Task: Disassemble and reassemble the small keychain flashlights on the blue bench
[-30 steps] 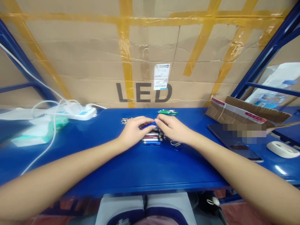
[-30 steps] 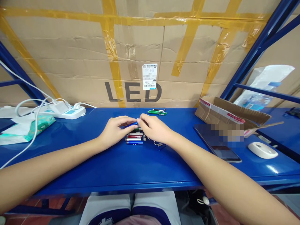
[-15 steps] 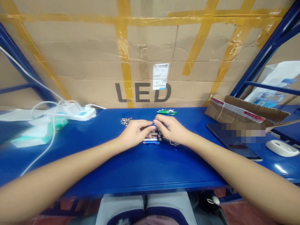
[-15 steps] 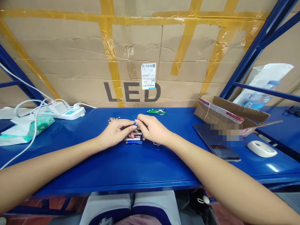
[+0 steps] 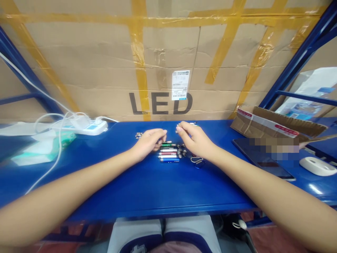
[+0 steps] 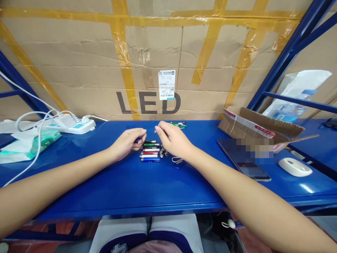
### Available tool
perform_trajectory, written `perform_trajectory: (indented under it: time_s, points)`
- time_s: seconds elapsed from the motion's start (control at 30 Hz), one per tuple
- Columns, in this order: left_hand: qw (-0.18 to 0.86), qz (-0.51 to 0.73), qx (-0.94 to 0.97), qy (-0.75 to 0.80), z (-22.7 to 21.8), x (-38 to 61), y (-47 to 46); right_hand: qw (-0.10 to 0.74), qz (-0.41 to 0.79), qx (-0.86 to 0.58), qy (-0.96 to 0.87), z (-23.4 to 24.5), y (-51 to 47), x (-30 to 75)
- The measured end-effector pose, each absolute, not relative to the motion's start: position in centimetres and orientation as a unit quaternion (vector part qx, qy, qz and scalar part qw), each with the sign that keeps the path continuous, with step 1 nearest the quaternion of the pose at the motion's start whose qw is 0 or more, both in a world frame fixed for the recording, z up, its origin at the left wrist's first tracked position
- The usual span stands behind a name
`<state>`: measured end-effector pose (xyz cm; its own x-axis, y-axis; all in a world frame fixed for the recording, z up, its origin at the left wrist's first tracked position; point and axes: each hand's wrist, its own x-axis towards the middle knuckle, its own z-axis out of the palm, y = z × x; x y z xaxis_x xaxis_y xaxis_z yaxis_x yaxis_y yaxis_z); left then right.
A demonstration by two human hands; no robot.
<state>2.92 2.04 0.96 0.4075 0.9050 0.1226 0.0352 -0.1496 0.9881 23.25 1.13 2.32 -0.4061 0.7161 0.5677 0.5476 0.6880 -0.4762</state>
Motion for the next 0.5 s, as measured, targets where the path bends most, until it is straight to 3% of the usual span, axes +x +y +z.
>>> perform_trajectory:
  time_s: [0.13,0.27,0.37,0.5]
  points:
    - [0.288,0.402,0.750,0.439,1.5,0.2,4.5,0.392,0.119,-0.431,-0.804,2.2,2.3,24.1]
    - [0.017,0.242,0.832,0.499,2.1,-3.1,6.5,0.315,0.115,-0.482,-0.810,1.7,3.6,25.0]
    - [-0.069,0.151,0.844,0.510,2.1,-4.4,7.4,0.251,0.101,-0.492,-0.827,1.2,4.4,25.3]
    - [-0.109,0.106,0.854,0.498,1.8,-4.9,8.1,0.199,0.102,-0.496,-0.839,0.7,4.7,25.5]
